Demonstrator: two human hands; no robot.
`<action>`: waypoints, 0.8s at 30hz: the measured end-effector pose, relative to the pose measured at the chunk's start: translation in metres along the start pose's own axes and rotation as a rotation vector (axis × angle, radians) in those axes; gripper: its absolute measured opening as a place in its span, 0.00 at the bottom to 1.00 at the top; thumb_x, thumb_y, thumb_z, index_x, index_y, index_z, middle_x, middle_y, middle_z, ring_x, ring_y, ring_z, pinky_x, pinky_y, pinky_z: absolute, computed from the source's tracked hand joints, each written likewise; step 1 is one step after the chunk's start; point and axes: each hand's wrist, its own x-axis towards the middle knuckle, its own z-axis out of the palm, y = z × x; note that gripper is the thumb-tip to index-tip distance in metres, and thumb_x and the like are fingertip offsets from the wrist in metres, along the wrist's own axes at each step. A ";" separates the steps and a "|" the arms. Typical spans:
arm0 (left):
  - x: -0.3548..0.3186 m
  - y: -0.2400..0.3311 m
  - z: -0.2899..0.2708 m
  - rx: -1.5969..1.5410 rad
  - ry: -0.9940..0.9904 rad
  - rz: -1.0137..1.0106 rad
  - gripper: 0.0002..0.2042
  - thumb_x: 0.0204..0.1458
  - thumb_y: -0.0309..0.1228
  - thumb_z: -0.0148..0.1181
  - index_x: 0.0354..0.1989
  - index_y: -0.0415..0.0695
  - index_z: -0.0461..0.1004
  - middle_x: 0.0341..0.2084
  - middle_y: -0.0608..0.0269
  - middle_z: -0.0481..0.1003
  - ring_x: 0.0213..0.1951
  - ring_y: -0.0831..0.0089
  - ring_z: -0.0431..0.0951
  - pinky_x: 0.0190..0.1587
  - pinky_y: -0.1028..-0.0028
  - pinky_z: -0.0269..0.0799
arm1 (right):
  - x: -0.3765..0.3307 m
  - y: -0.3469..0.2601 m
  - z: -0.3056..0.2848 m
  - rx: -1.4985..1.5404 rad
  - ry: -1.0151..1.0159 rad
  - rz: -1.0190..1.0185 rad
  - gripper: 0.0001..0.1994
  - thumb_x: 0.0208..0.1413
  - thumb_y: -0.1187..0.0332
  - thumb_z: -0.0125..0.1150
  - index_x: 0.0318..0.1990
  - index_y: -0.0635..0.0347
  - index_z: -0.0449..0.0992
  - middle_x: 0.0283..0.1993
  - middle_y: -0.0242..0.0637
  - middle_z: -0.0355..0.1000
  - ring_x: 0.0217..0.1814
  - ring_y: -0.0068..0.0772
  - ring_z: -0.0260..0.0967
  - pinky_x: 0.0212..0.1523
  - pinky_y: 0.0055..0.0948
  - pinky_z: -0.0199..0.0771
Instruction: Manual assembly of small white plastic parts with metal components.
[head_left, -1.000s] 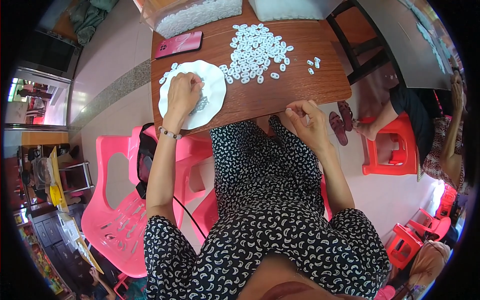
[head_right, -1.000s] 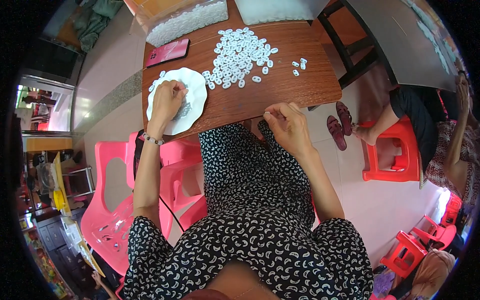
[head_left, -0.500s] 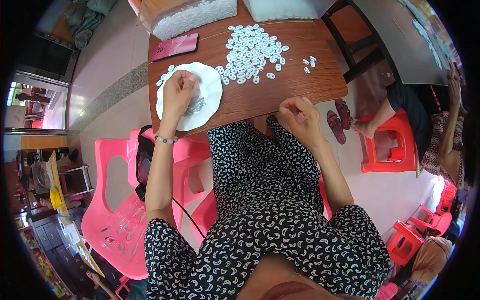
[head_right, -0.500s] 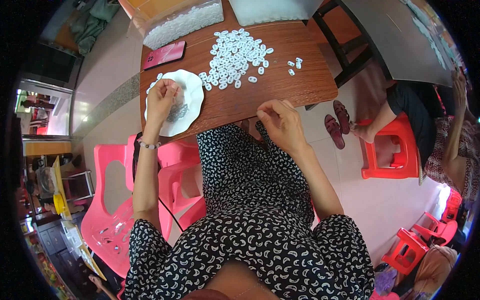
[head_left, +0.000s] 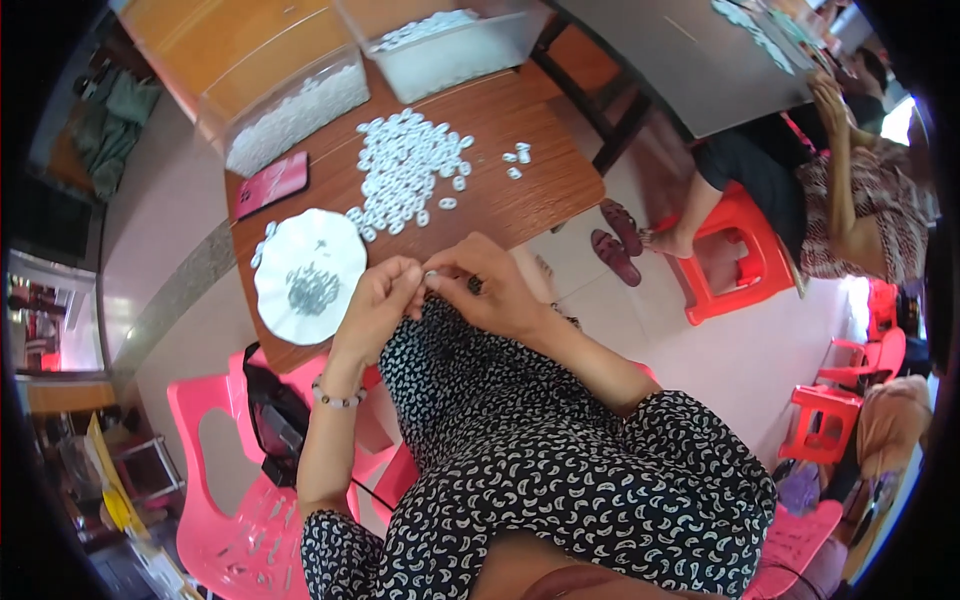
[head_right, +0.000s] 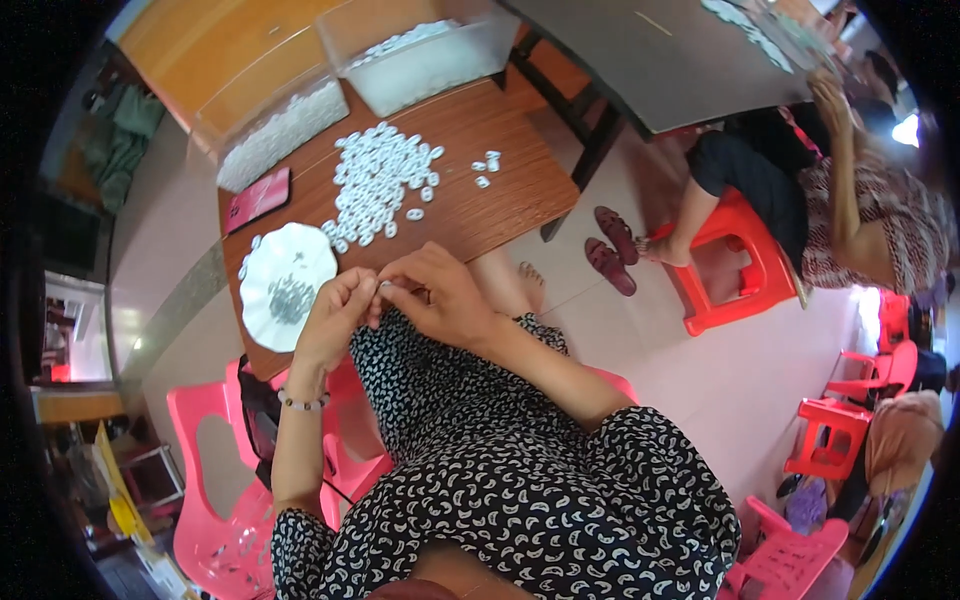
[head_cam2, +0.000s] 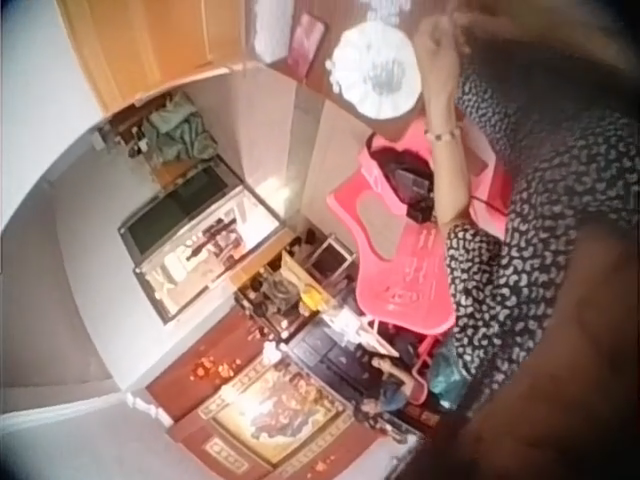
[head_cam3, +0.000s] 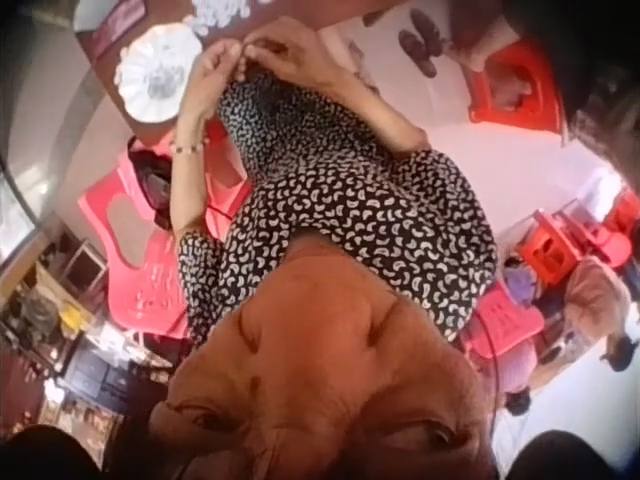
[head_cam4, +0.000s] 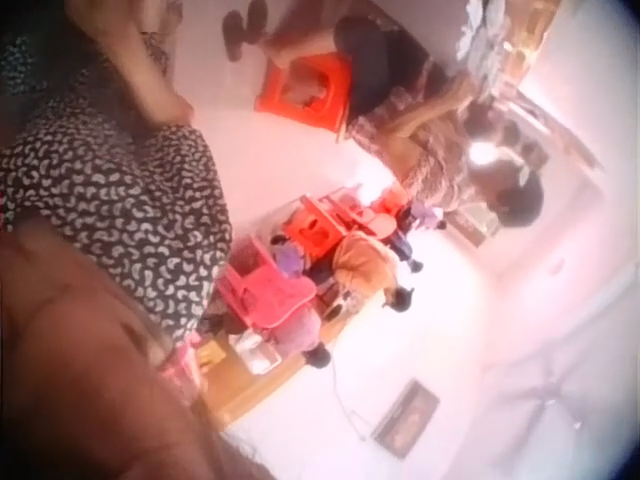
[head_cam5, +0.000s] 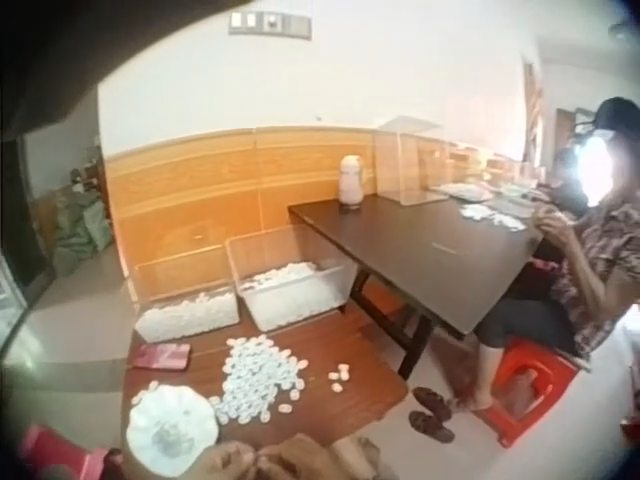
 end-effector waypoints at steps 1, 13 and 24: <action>0.000 -0.001 0.000 0.002 -0.028 -0.008 0.11 0.62 0.35 0.48 0.35 0.40 0.71 0.23 0.71 0.68 0.25 0.83 0.67 0.29 0.82 0.65 | -0.001 -0.001 -0.002 -0.023 -0.004 -0.020 0.09 0.48 0.76 0.64 0.39 0.60 0.77 0.29 0.32 0.70 0.31 0.26 0.65 0.29 0.22 0.66; 0.008 -0.001 0.016 -0.127 -0.061 -0.088 0.13 0.61 0.40 0.50 0.34 0.41 0.73 0.24 0.71 0.70 0.25 0.83 0.68 0.29 0.82 0.67 | -0.003 -0.004 -0.017 -0.121 0.050 -0.077 0.05 0.45 0.75 0.64 0.32 0.56 0.76 0.26 0.31 0.70 0.30 0.32 0.64 0.29 0.29 0.66; 0.006 -0.011 0.023 -0.233 0.068 -0.067 0.10 0.56 0.34 0.59 0.38 0.38 0.76 0.29 0.67 0.77 0.28 0.83 0.73 0.32 0.84 0.69 | -0.007 -0.003 -0.022 -0.111 0.092 -0.059 0.04 0.47 0.76 0.64 0.31 0.59 0.78 0.27 0.30 0.72 0.30 0.27 0.66 0.30 0.25 0.63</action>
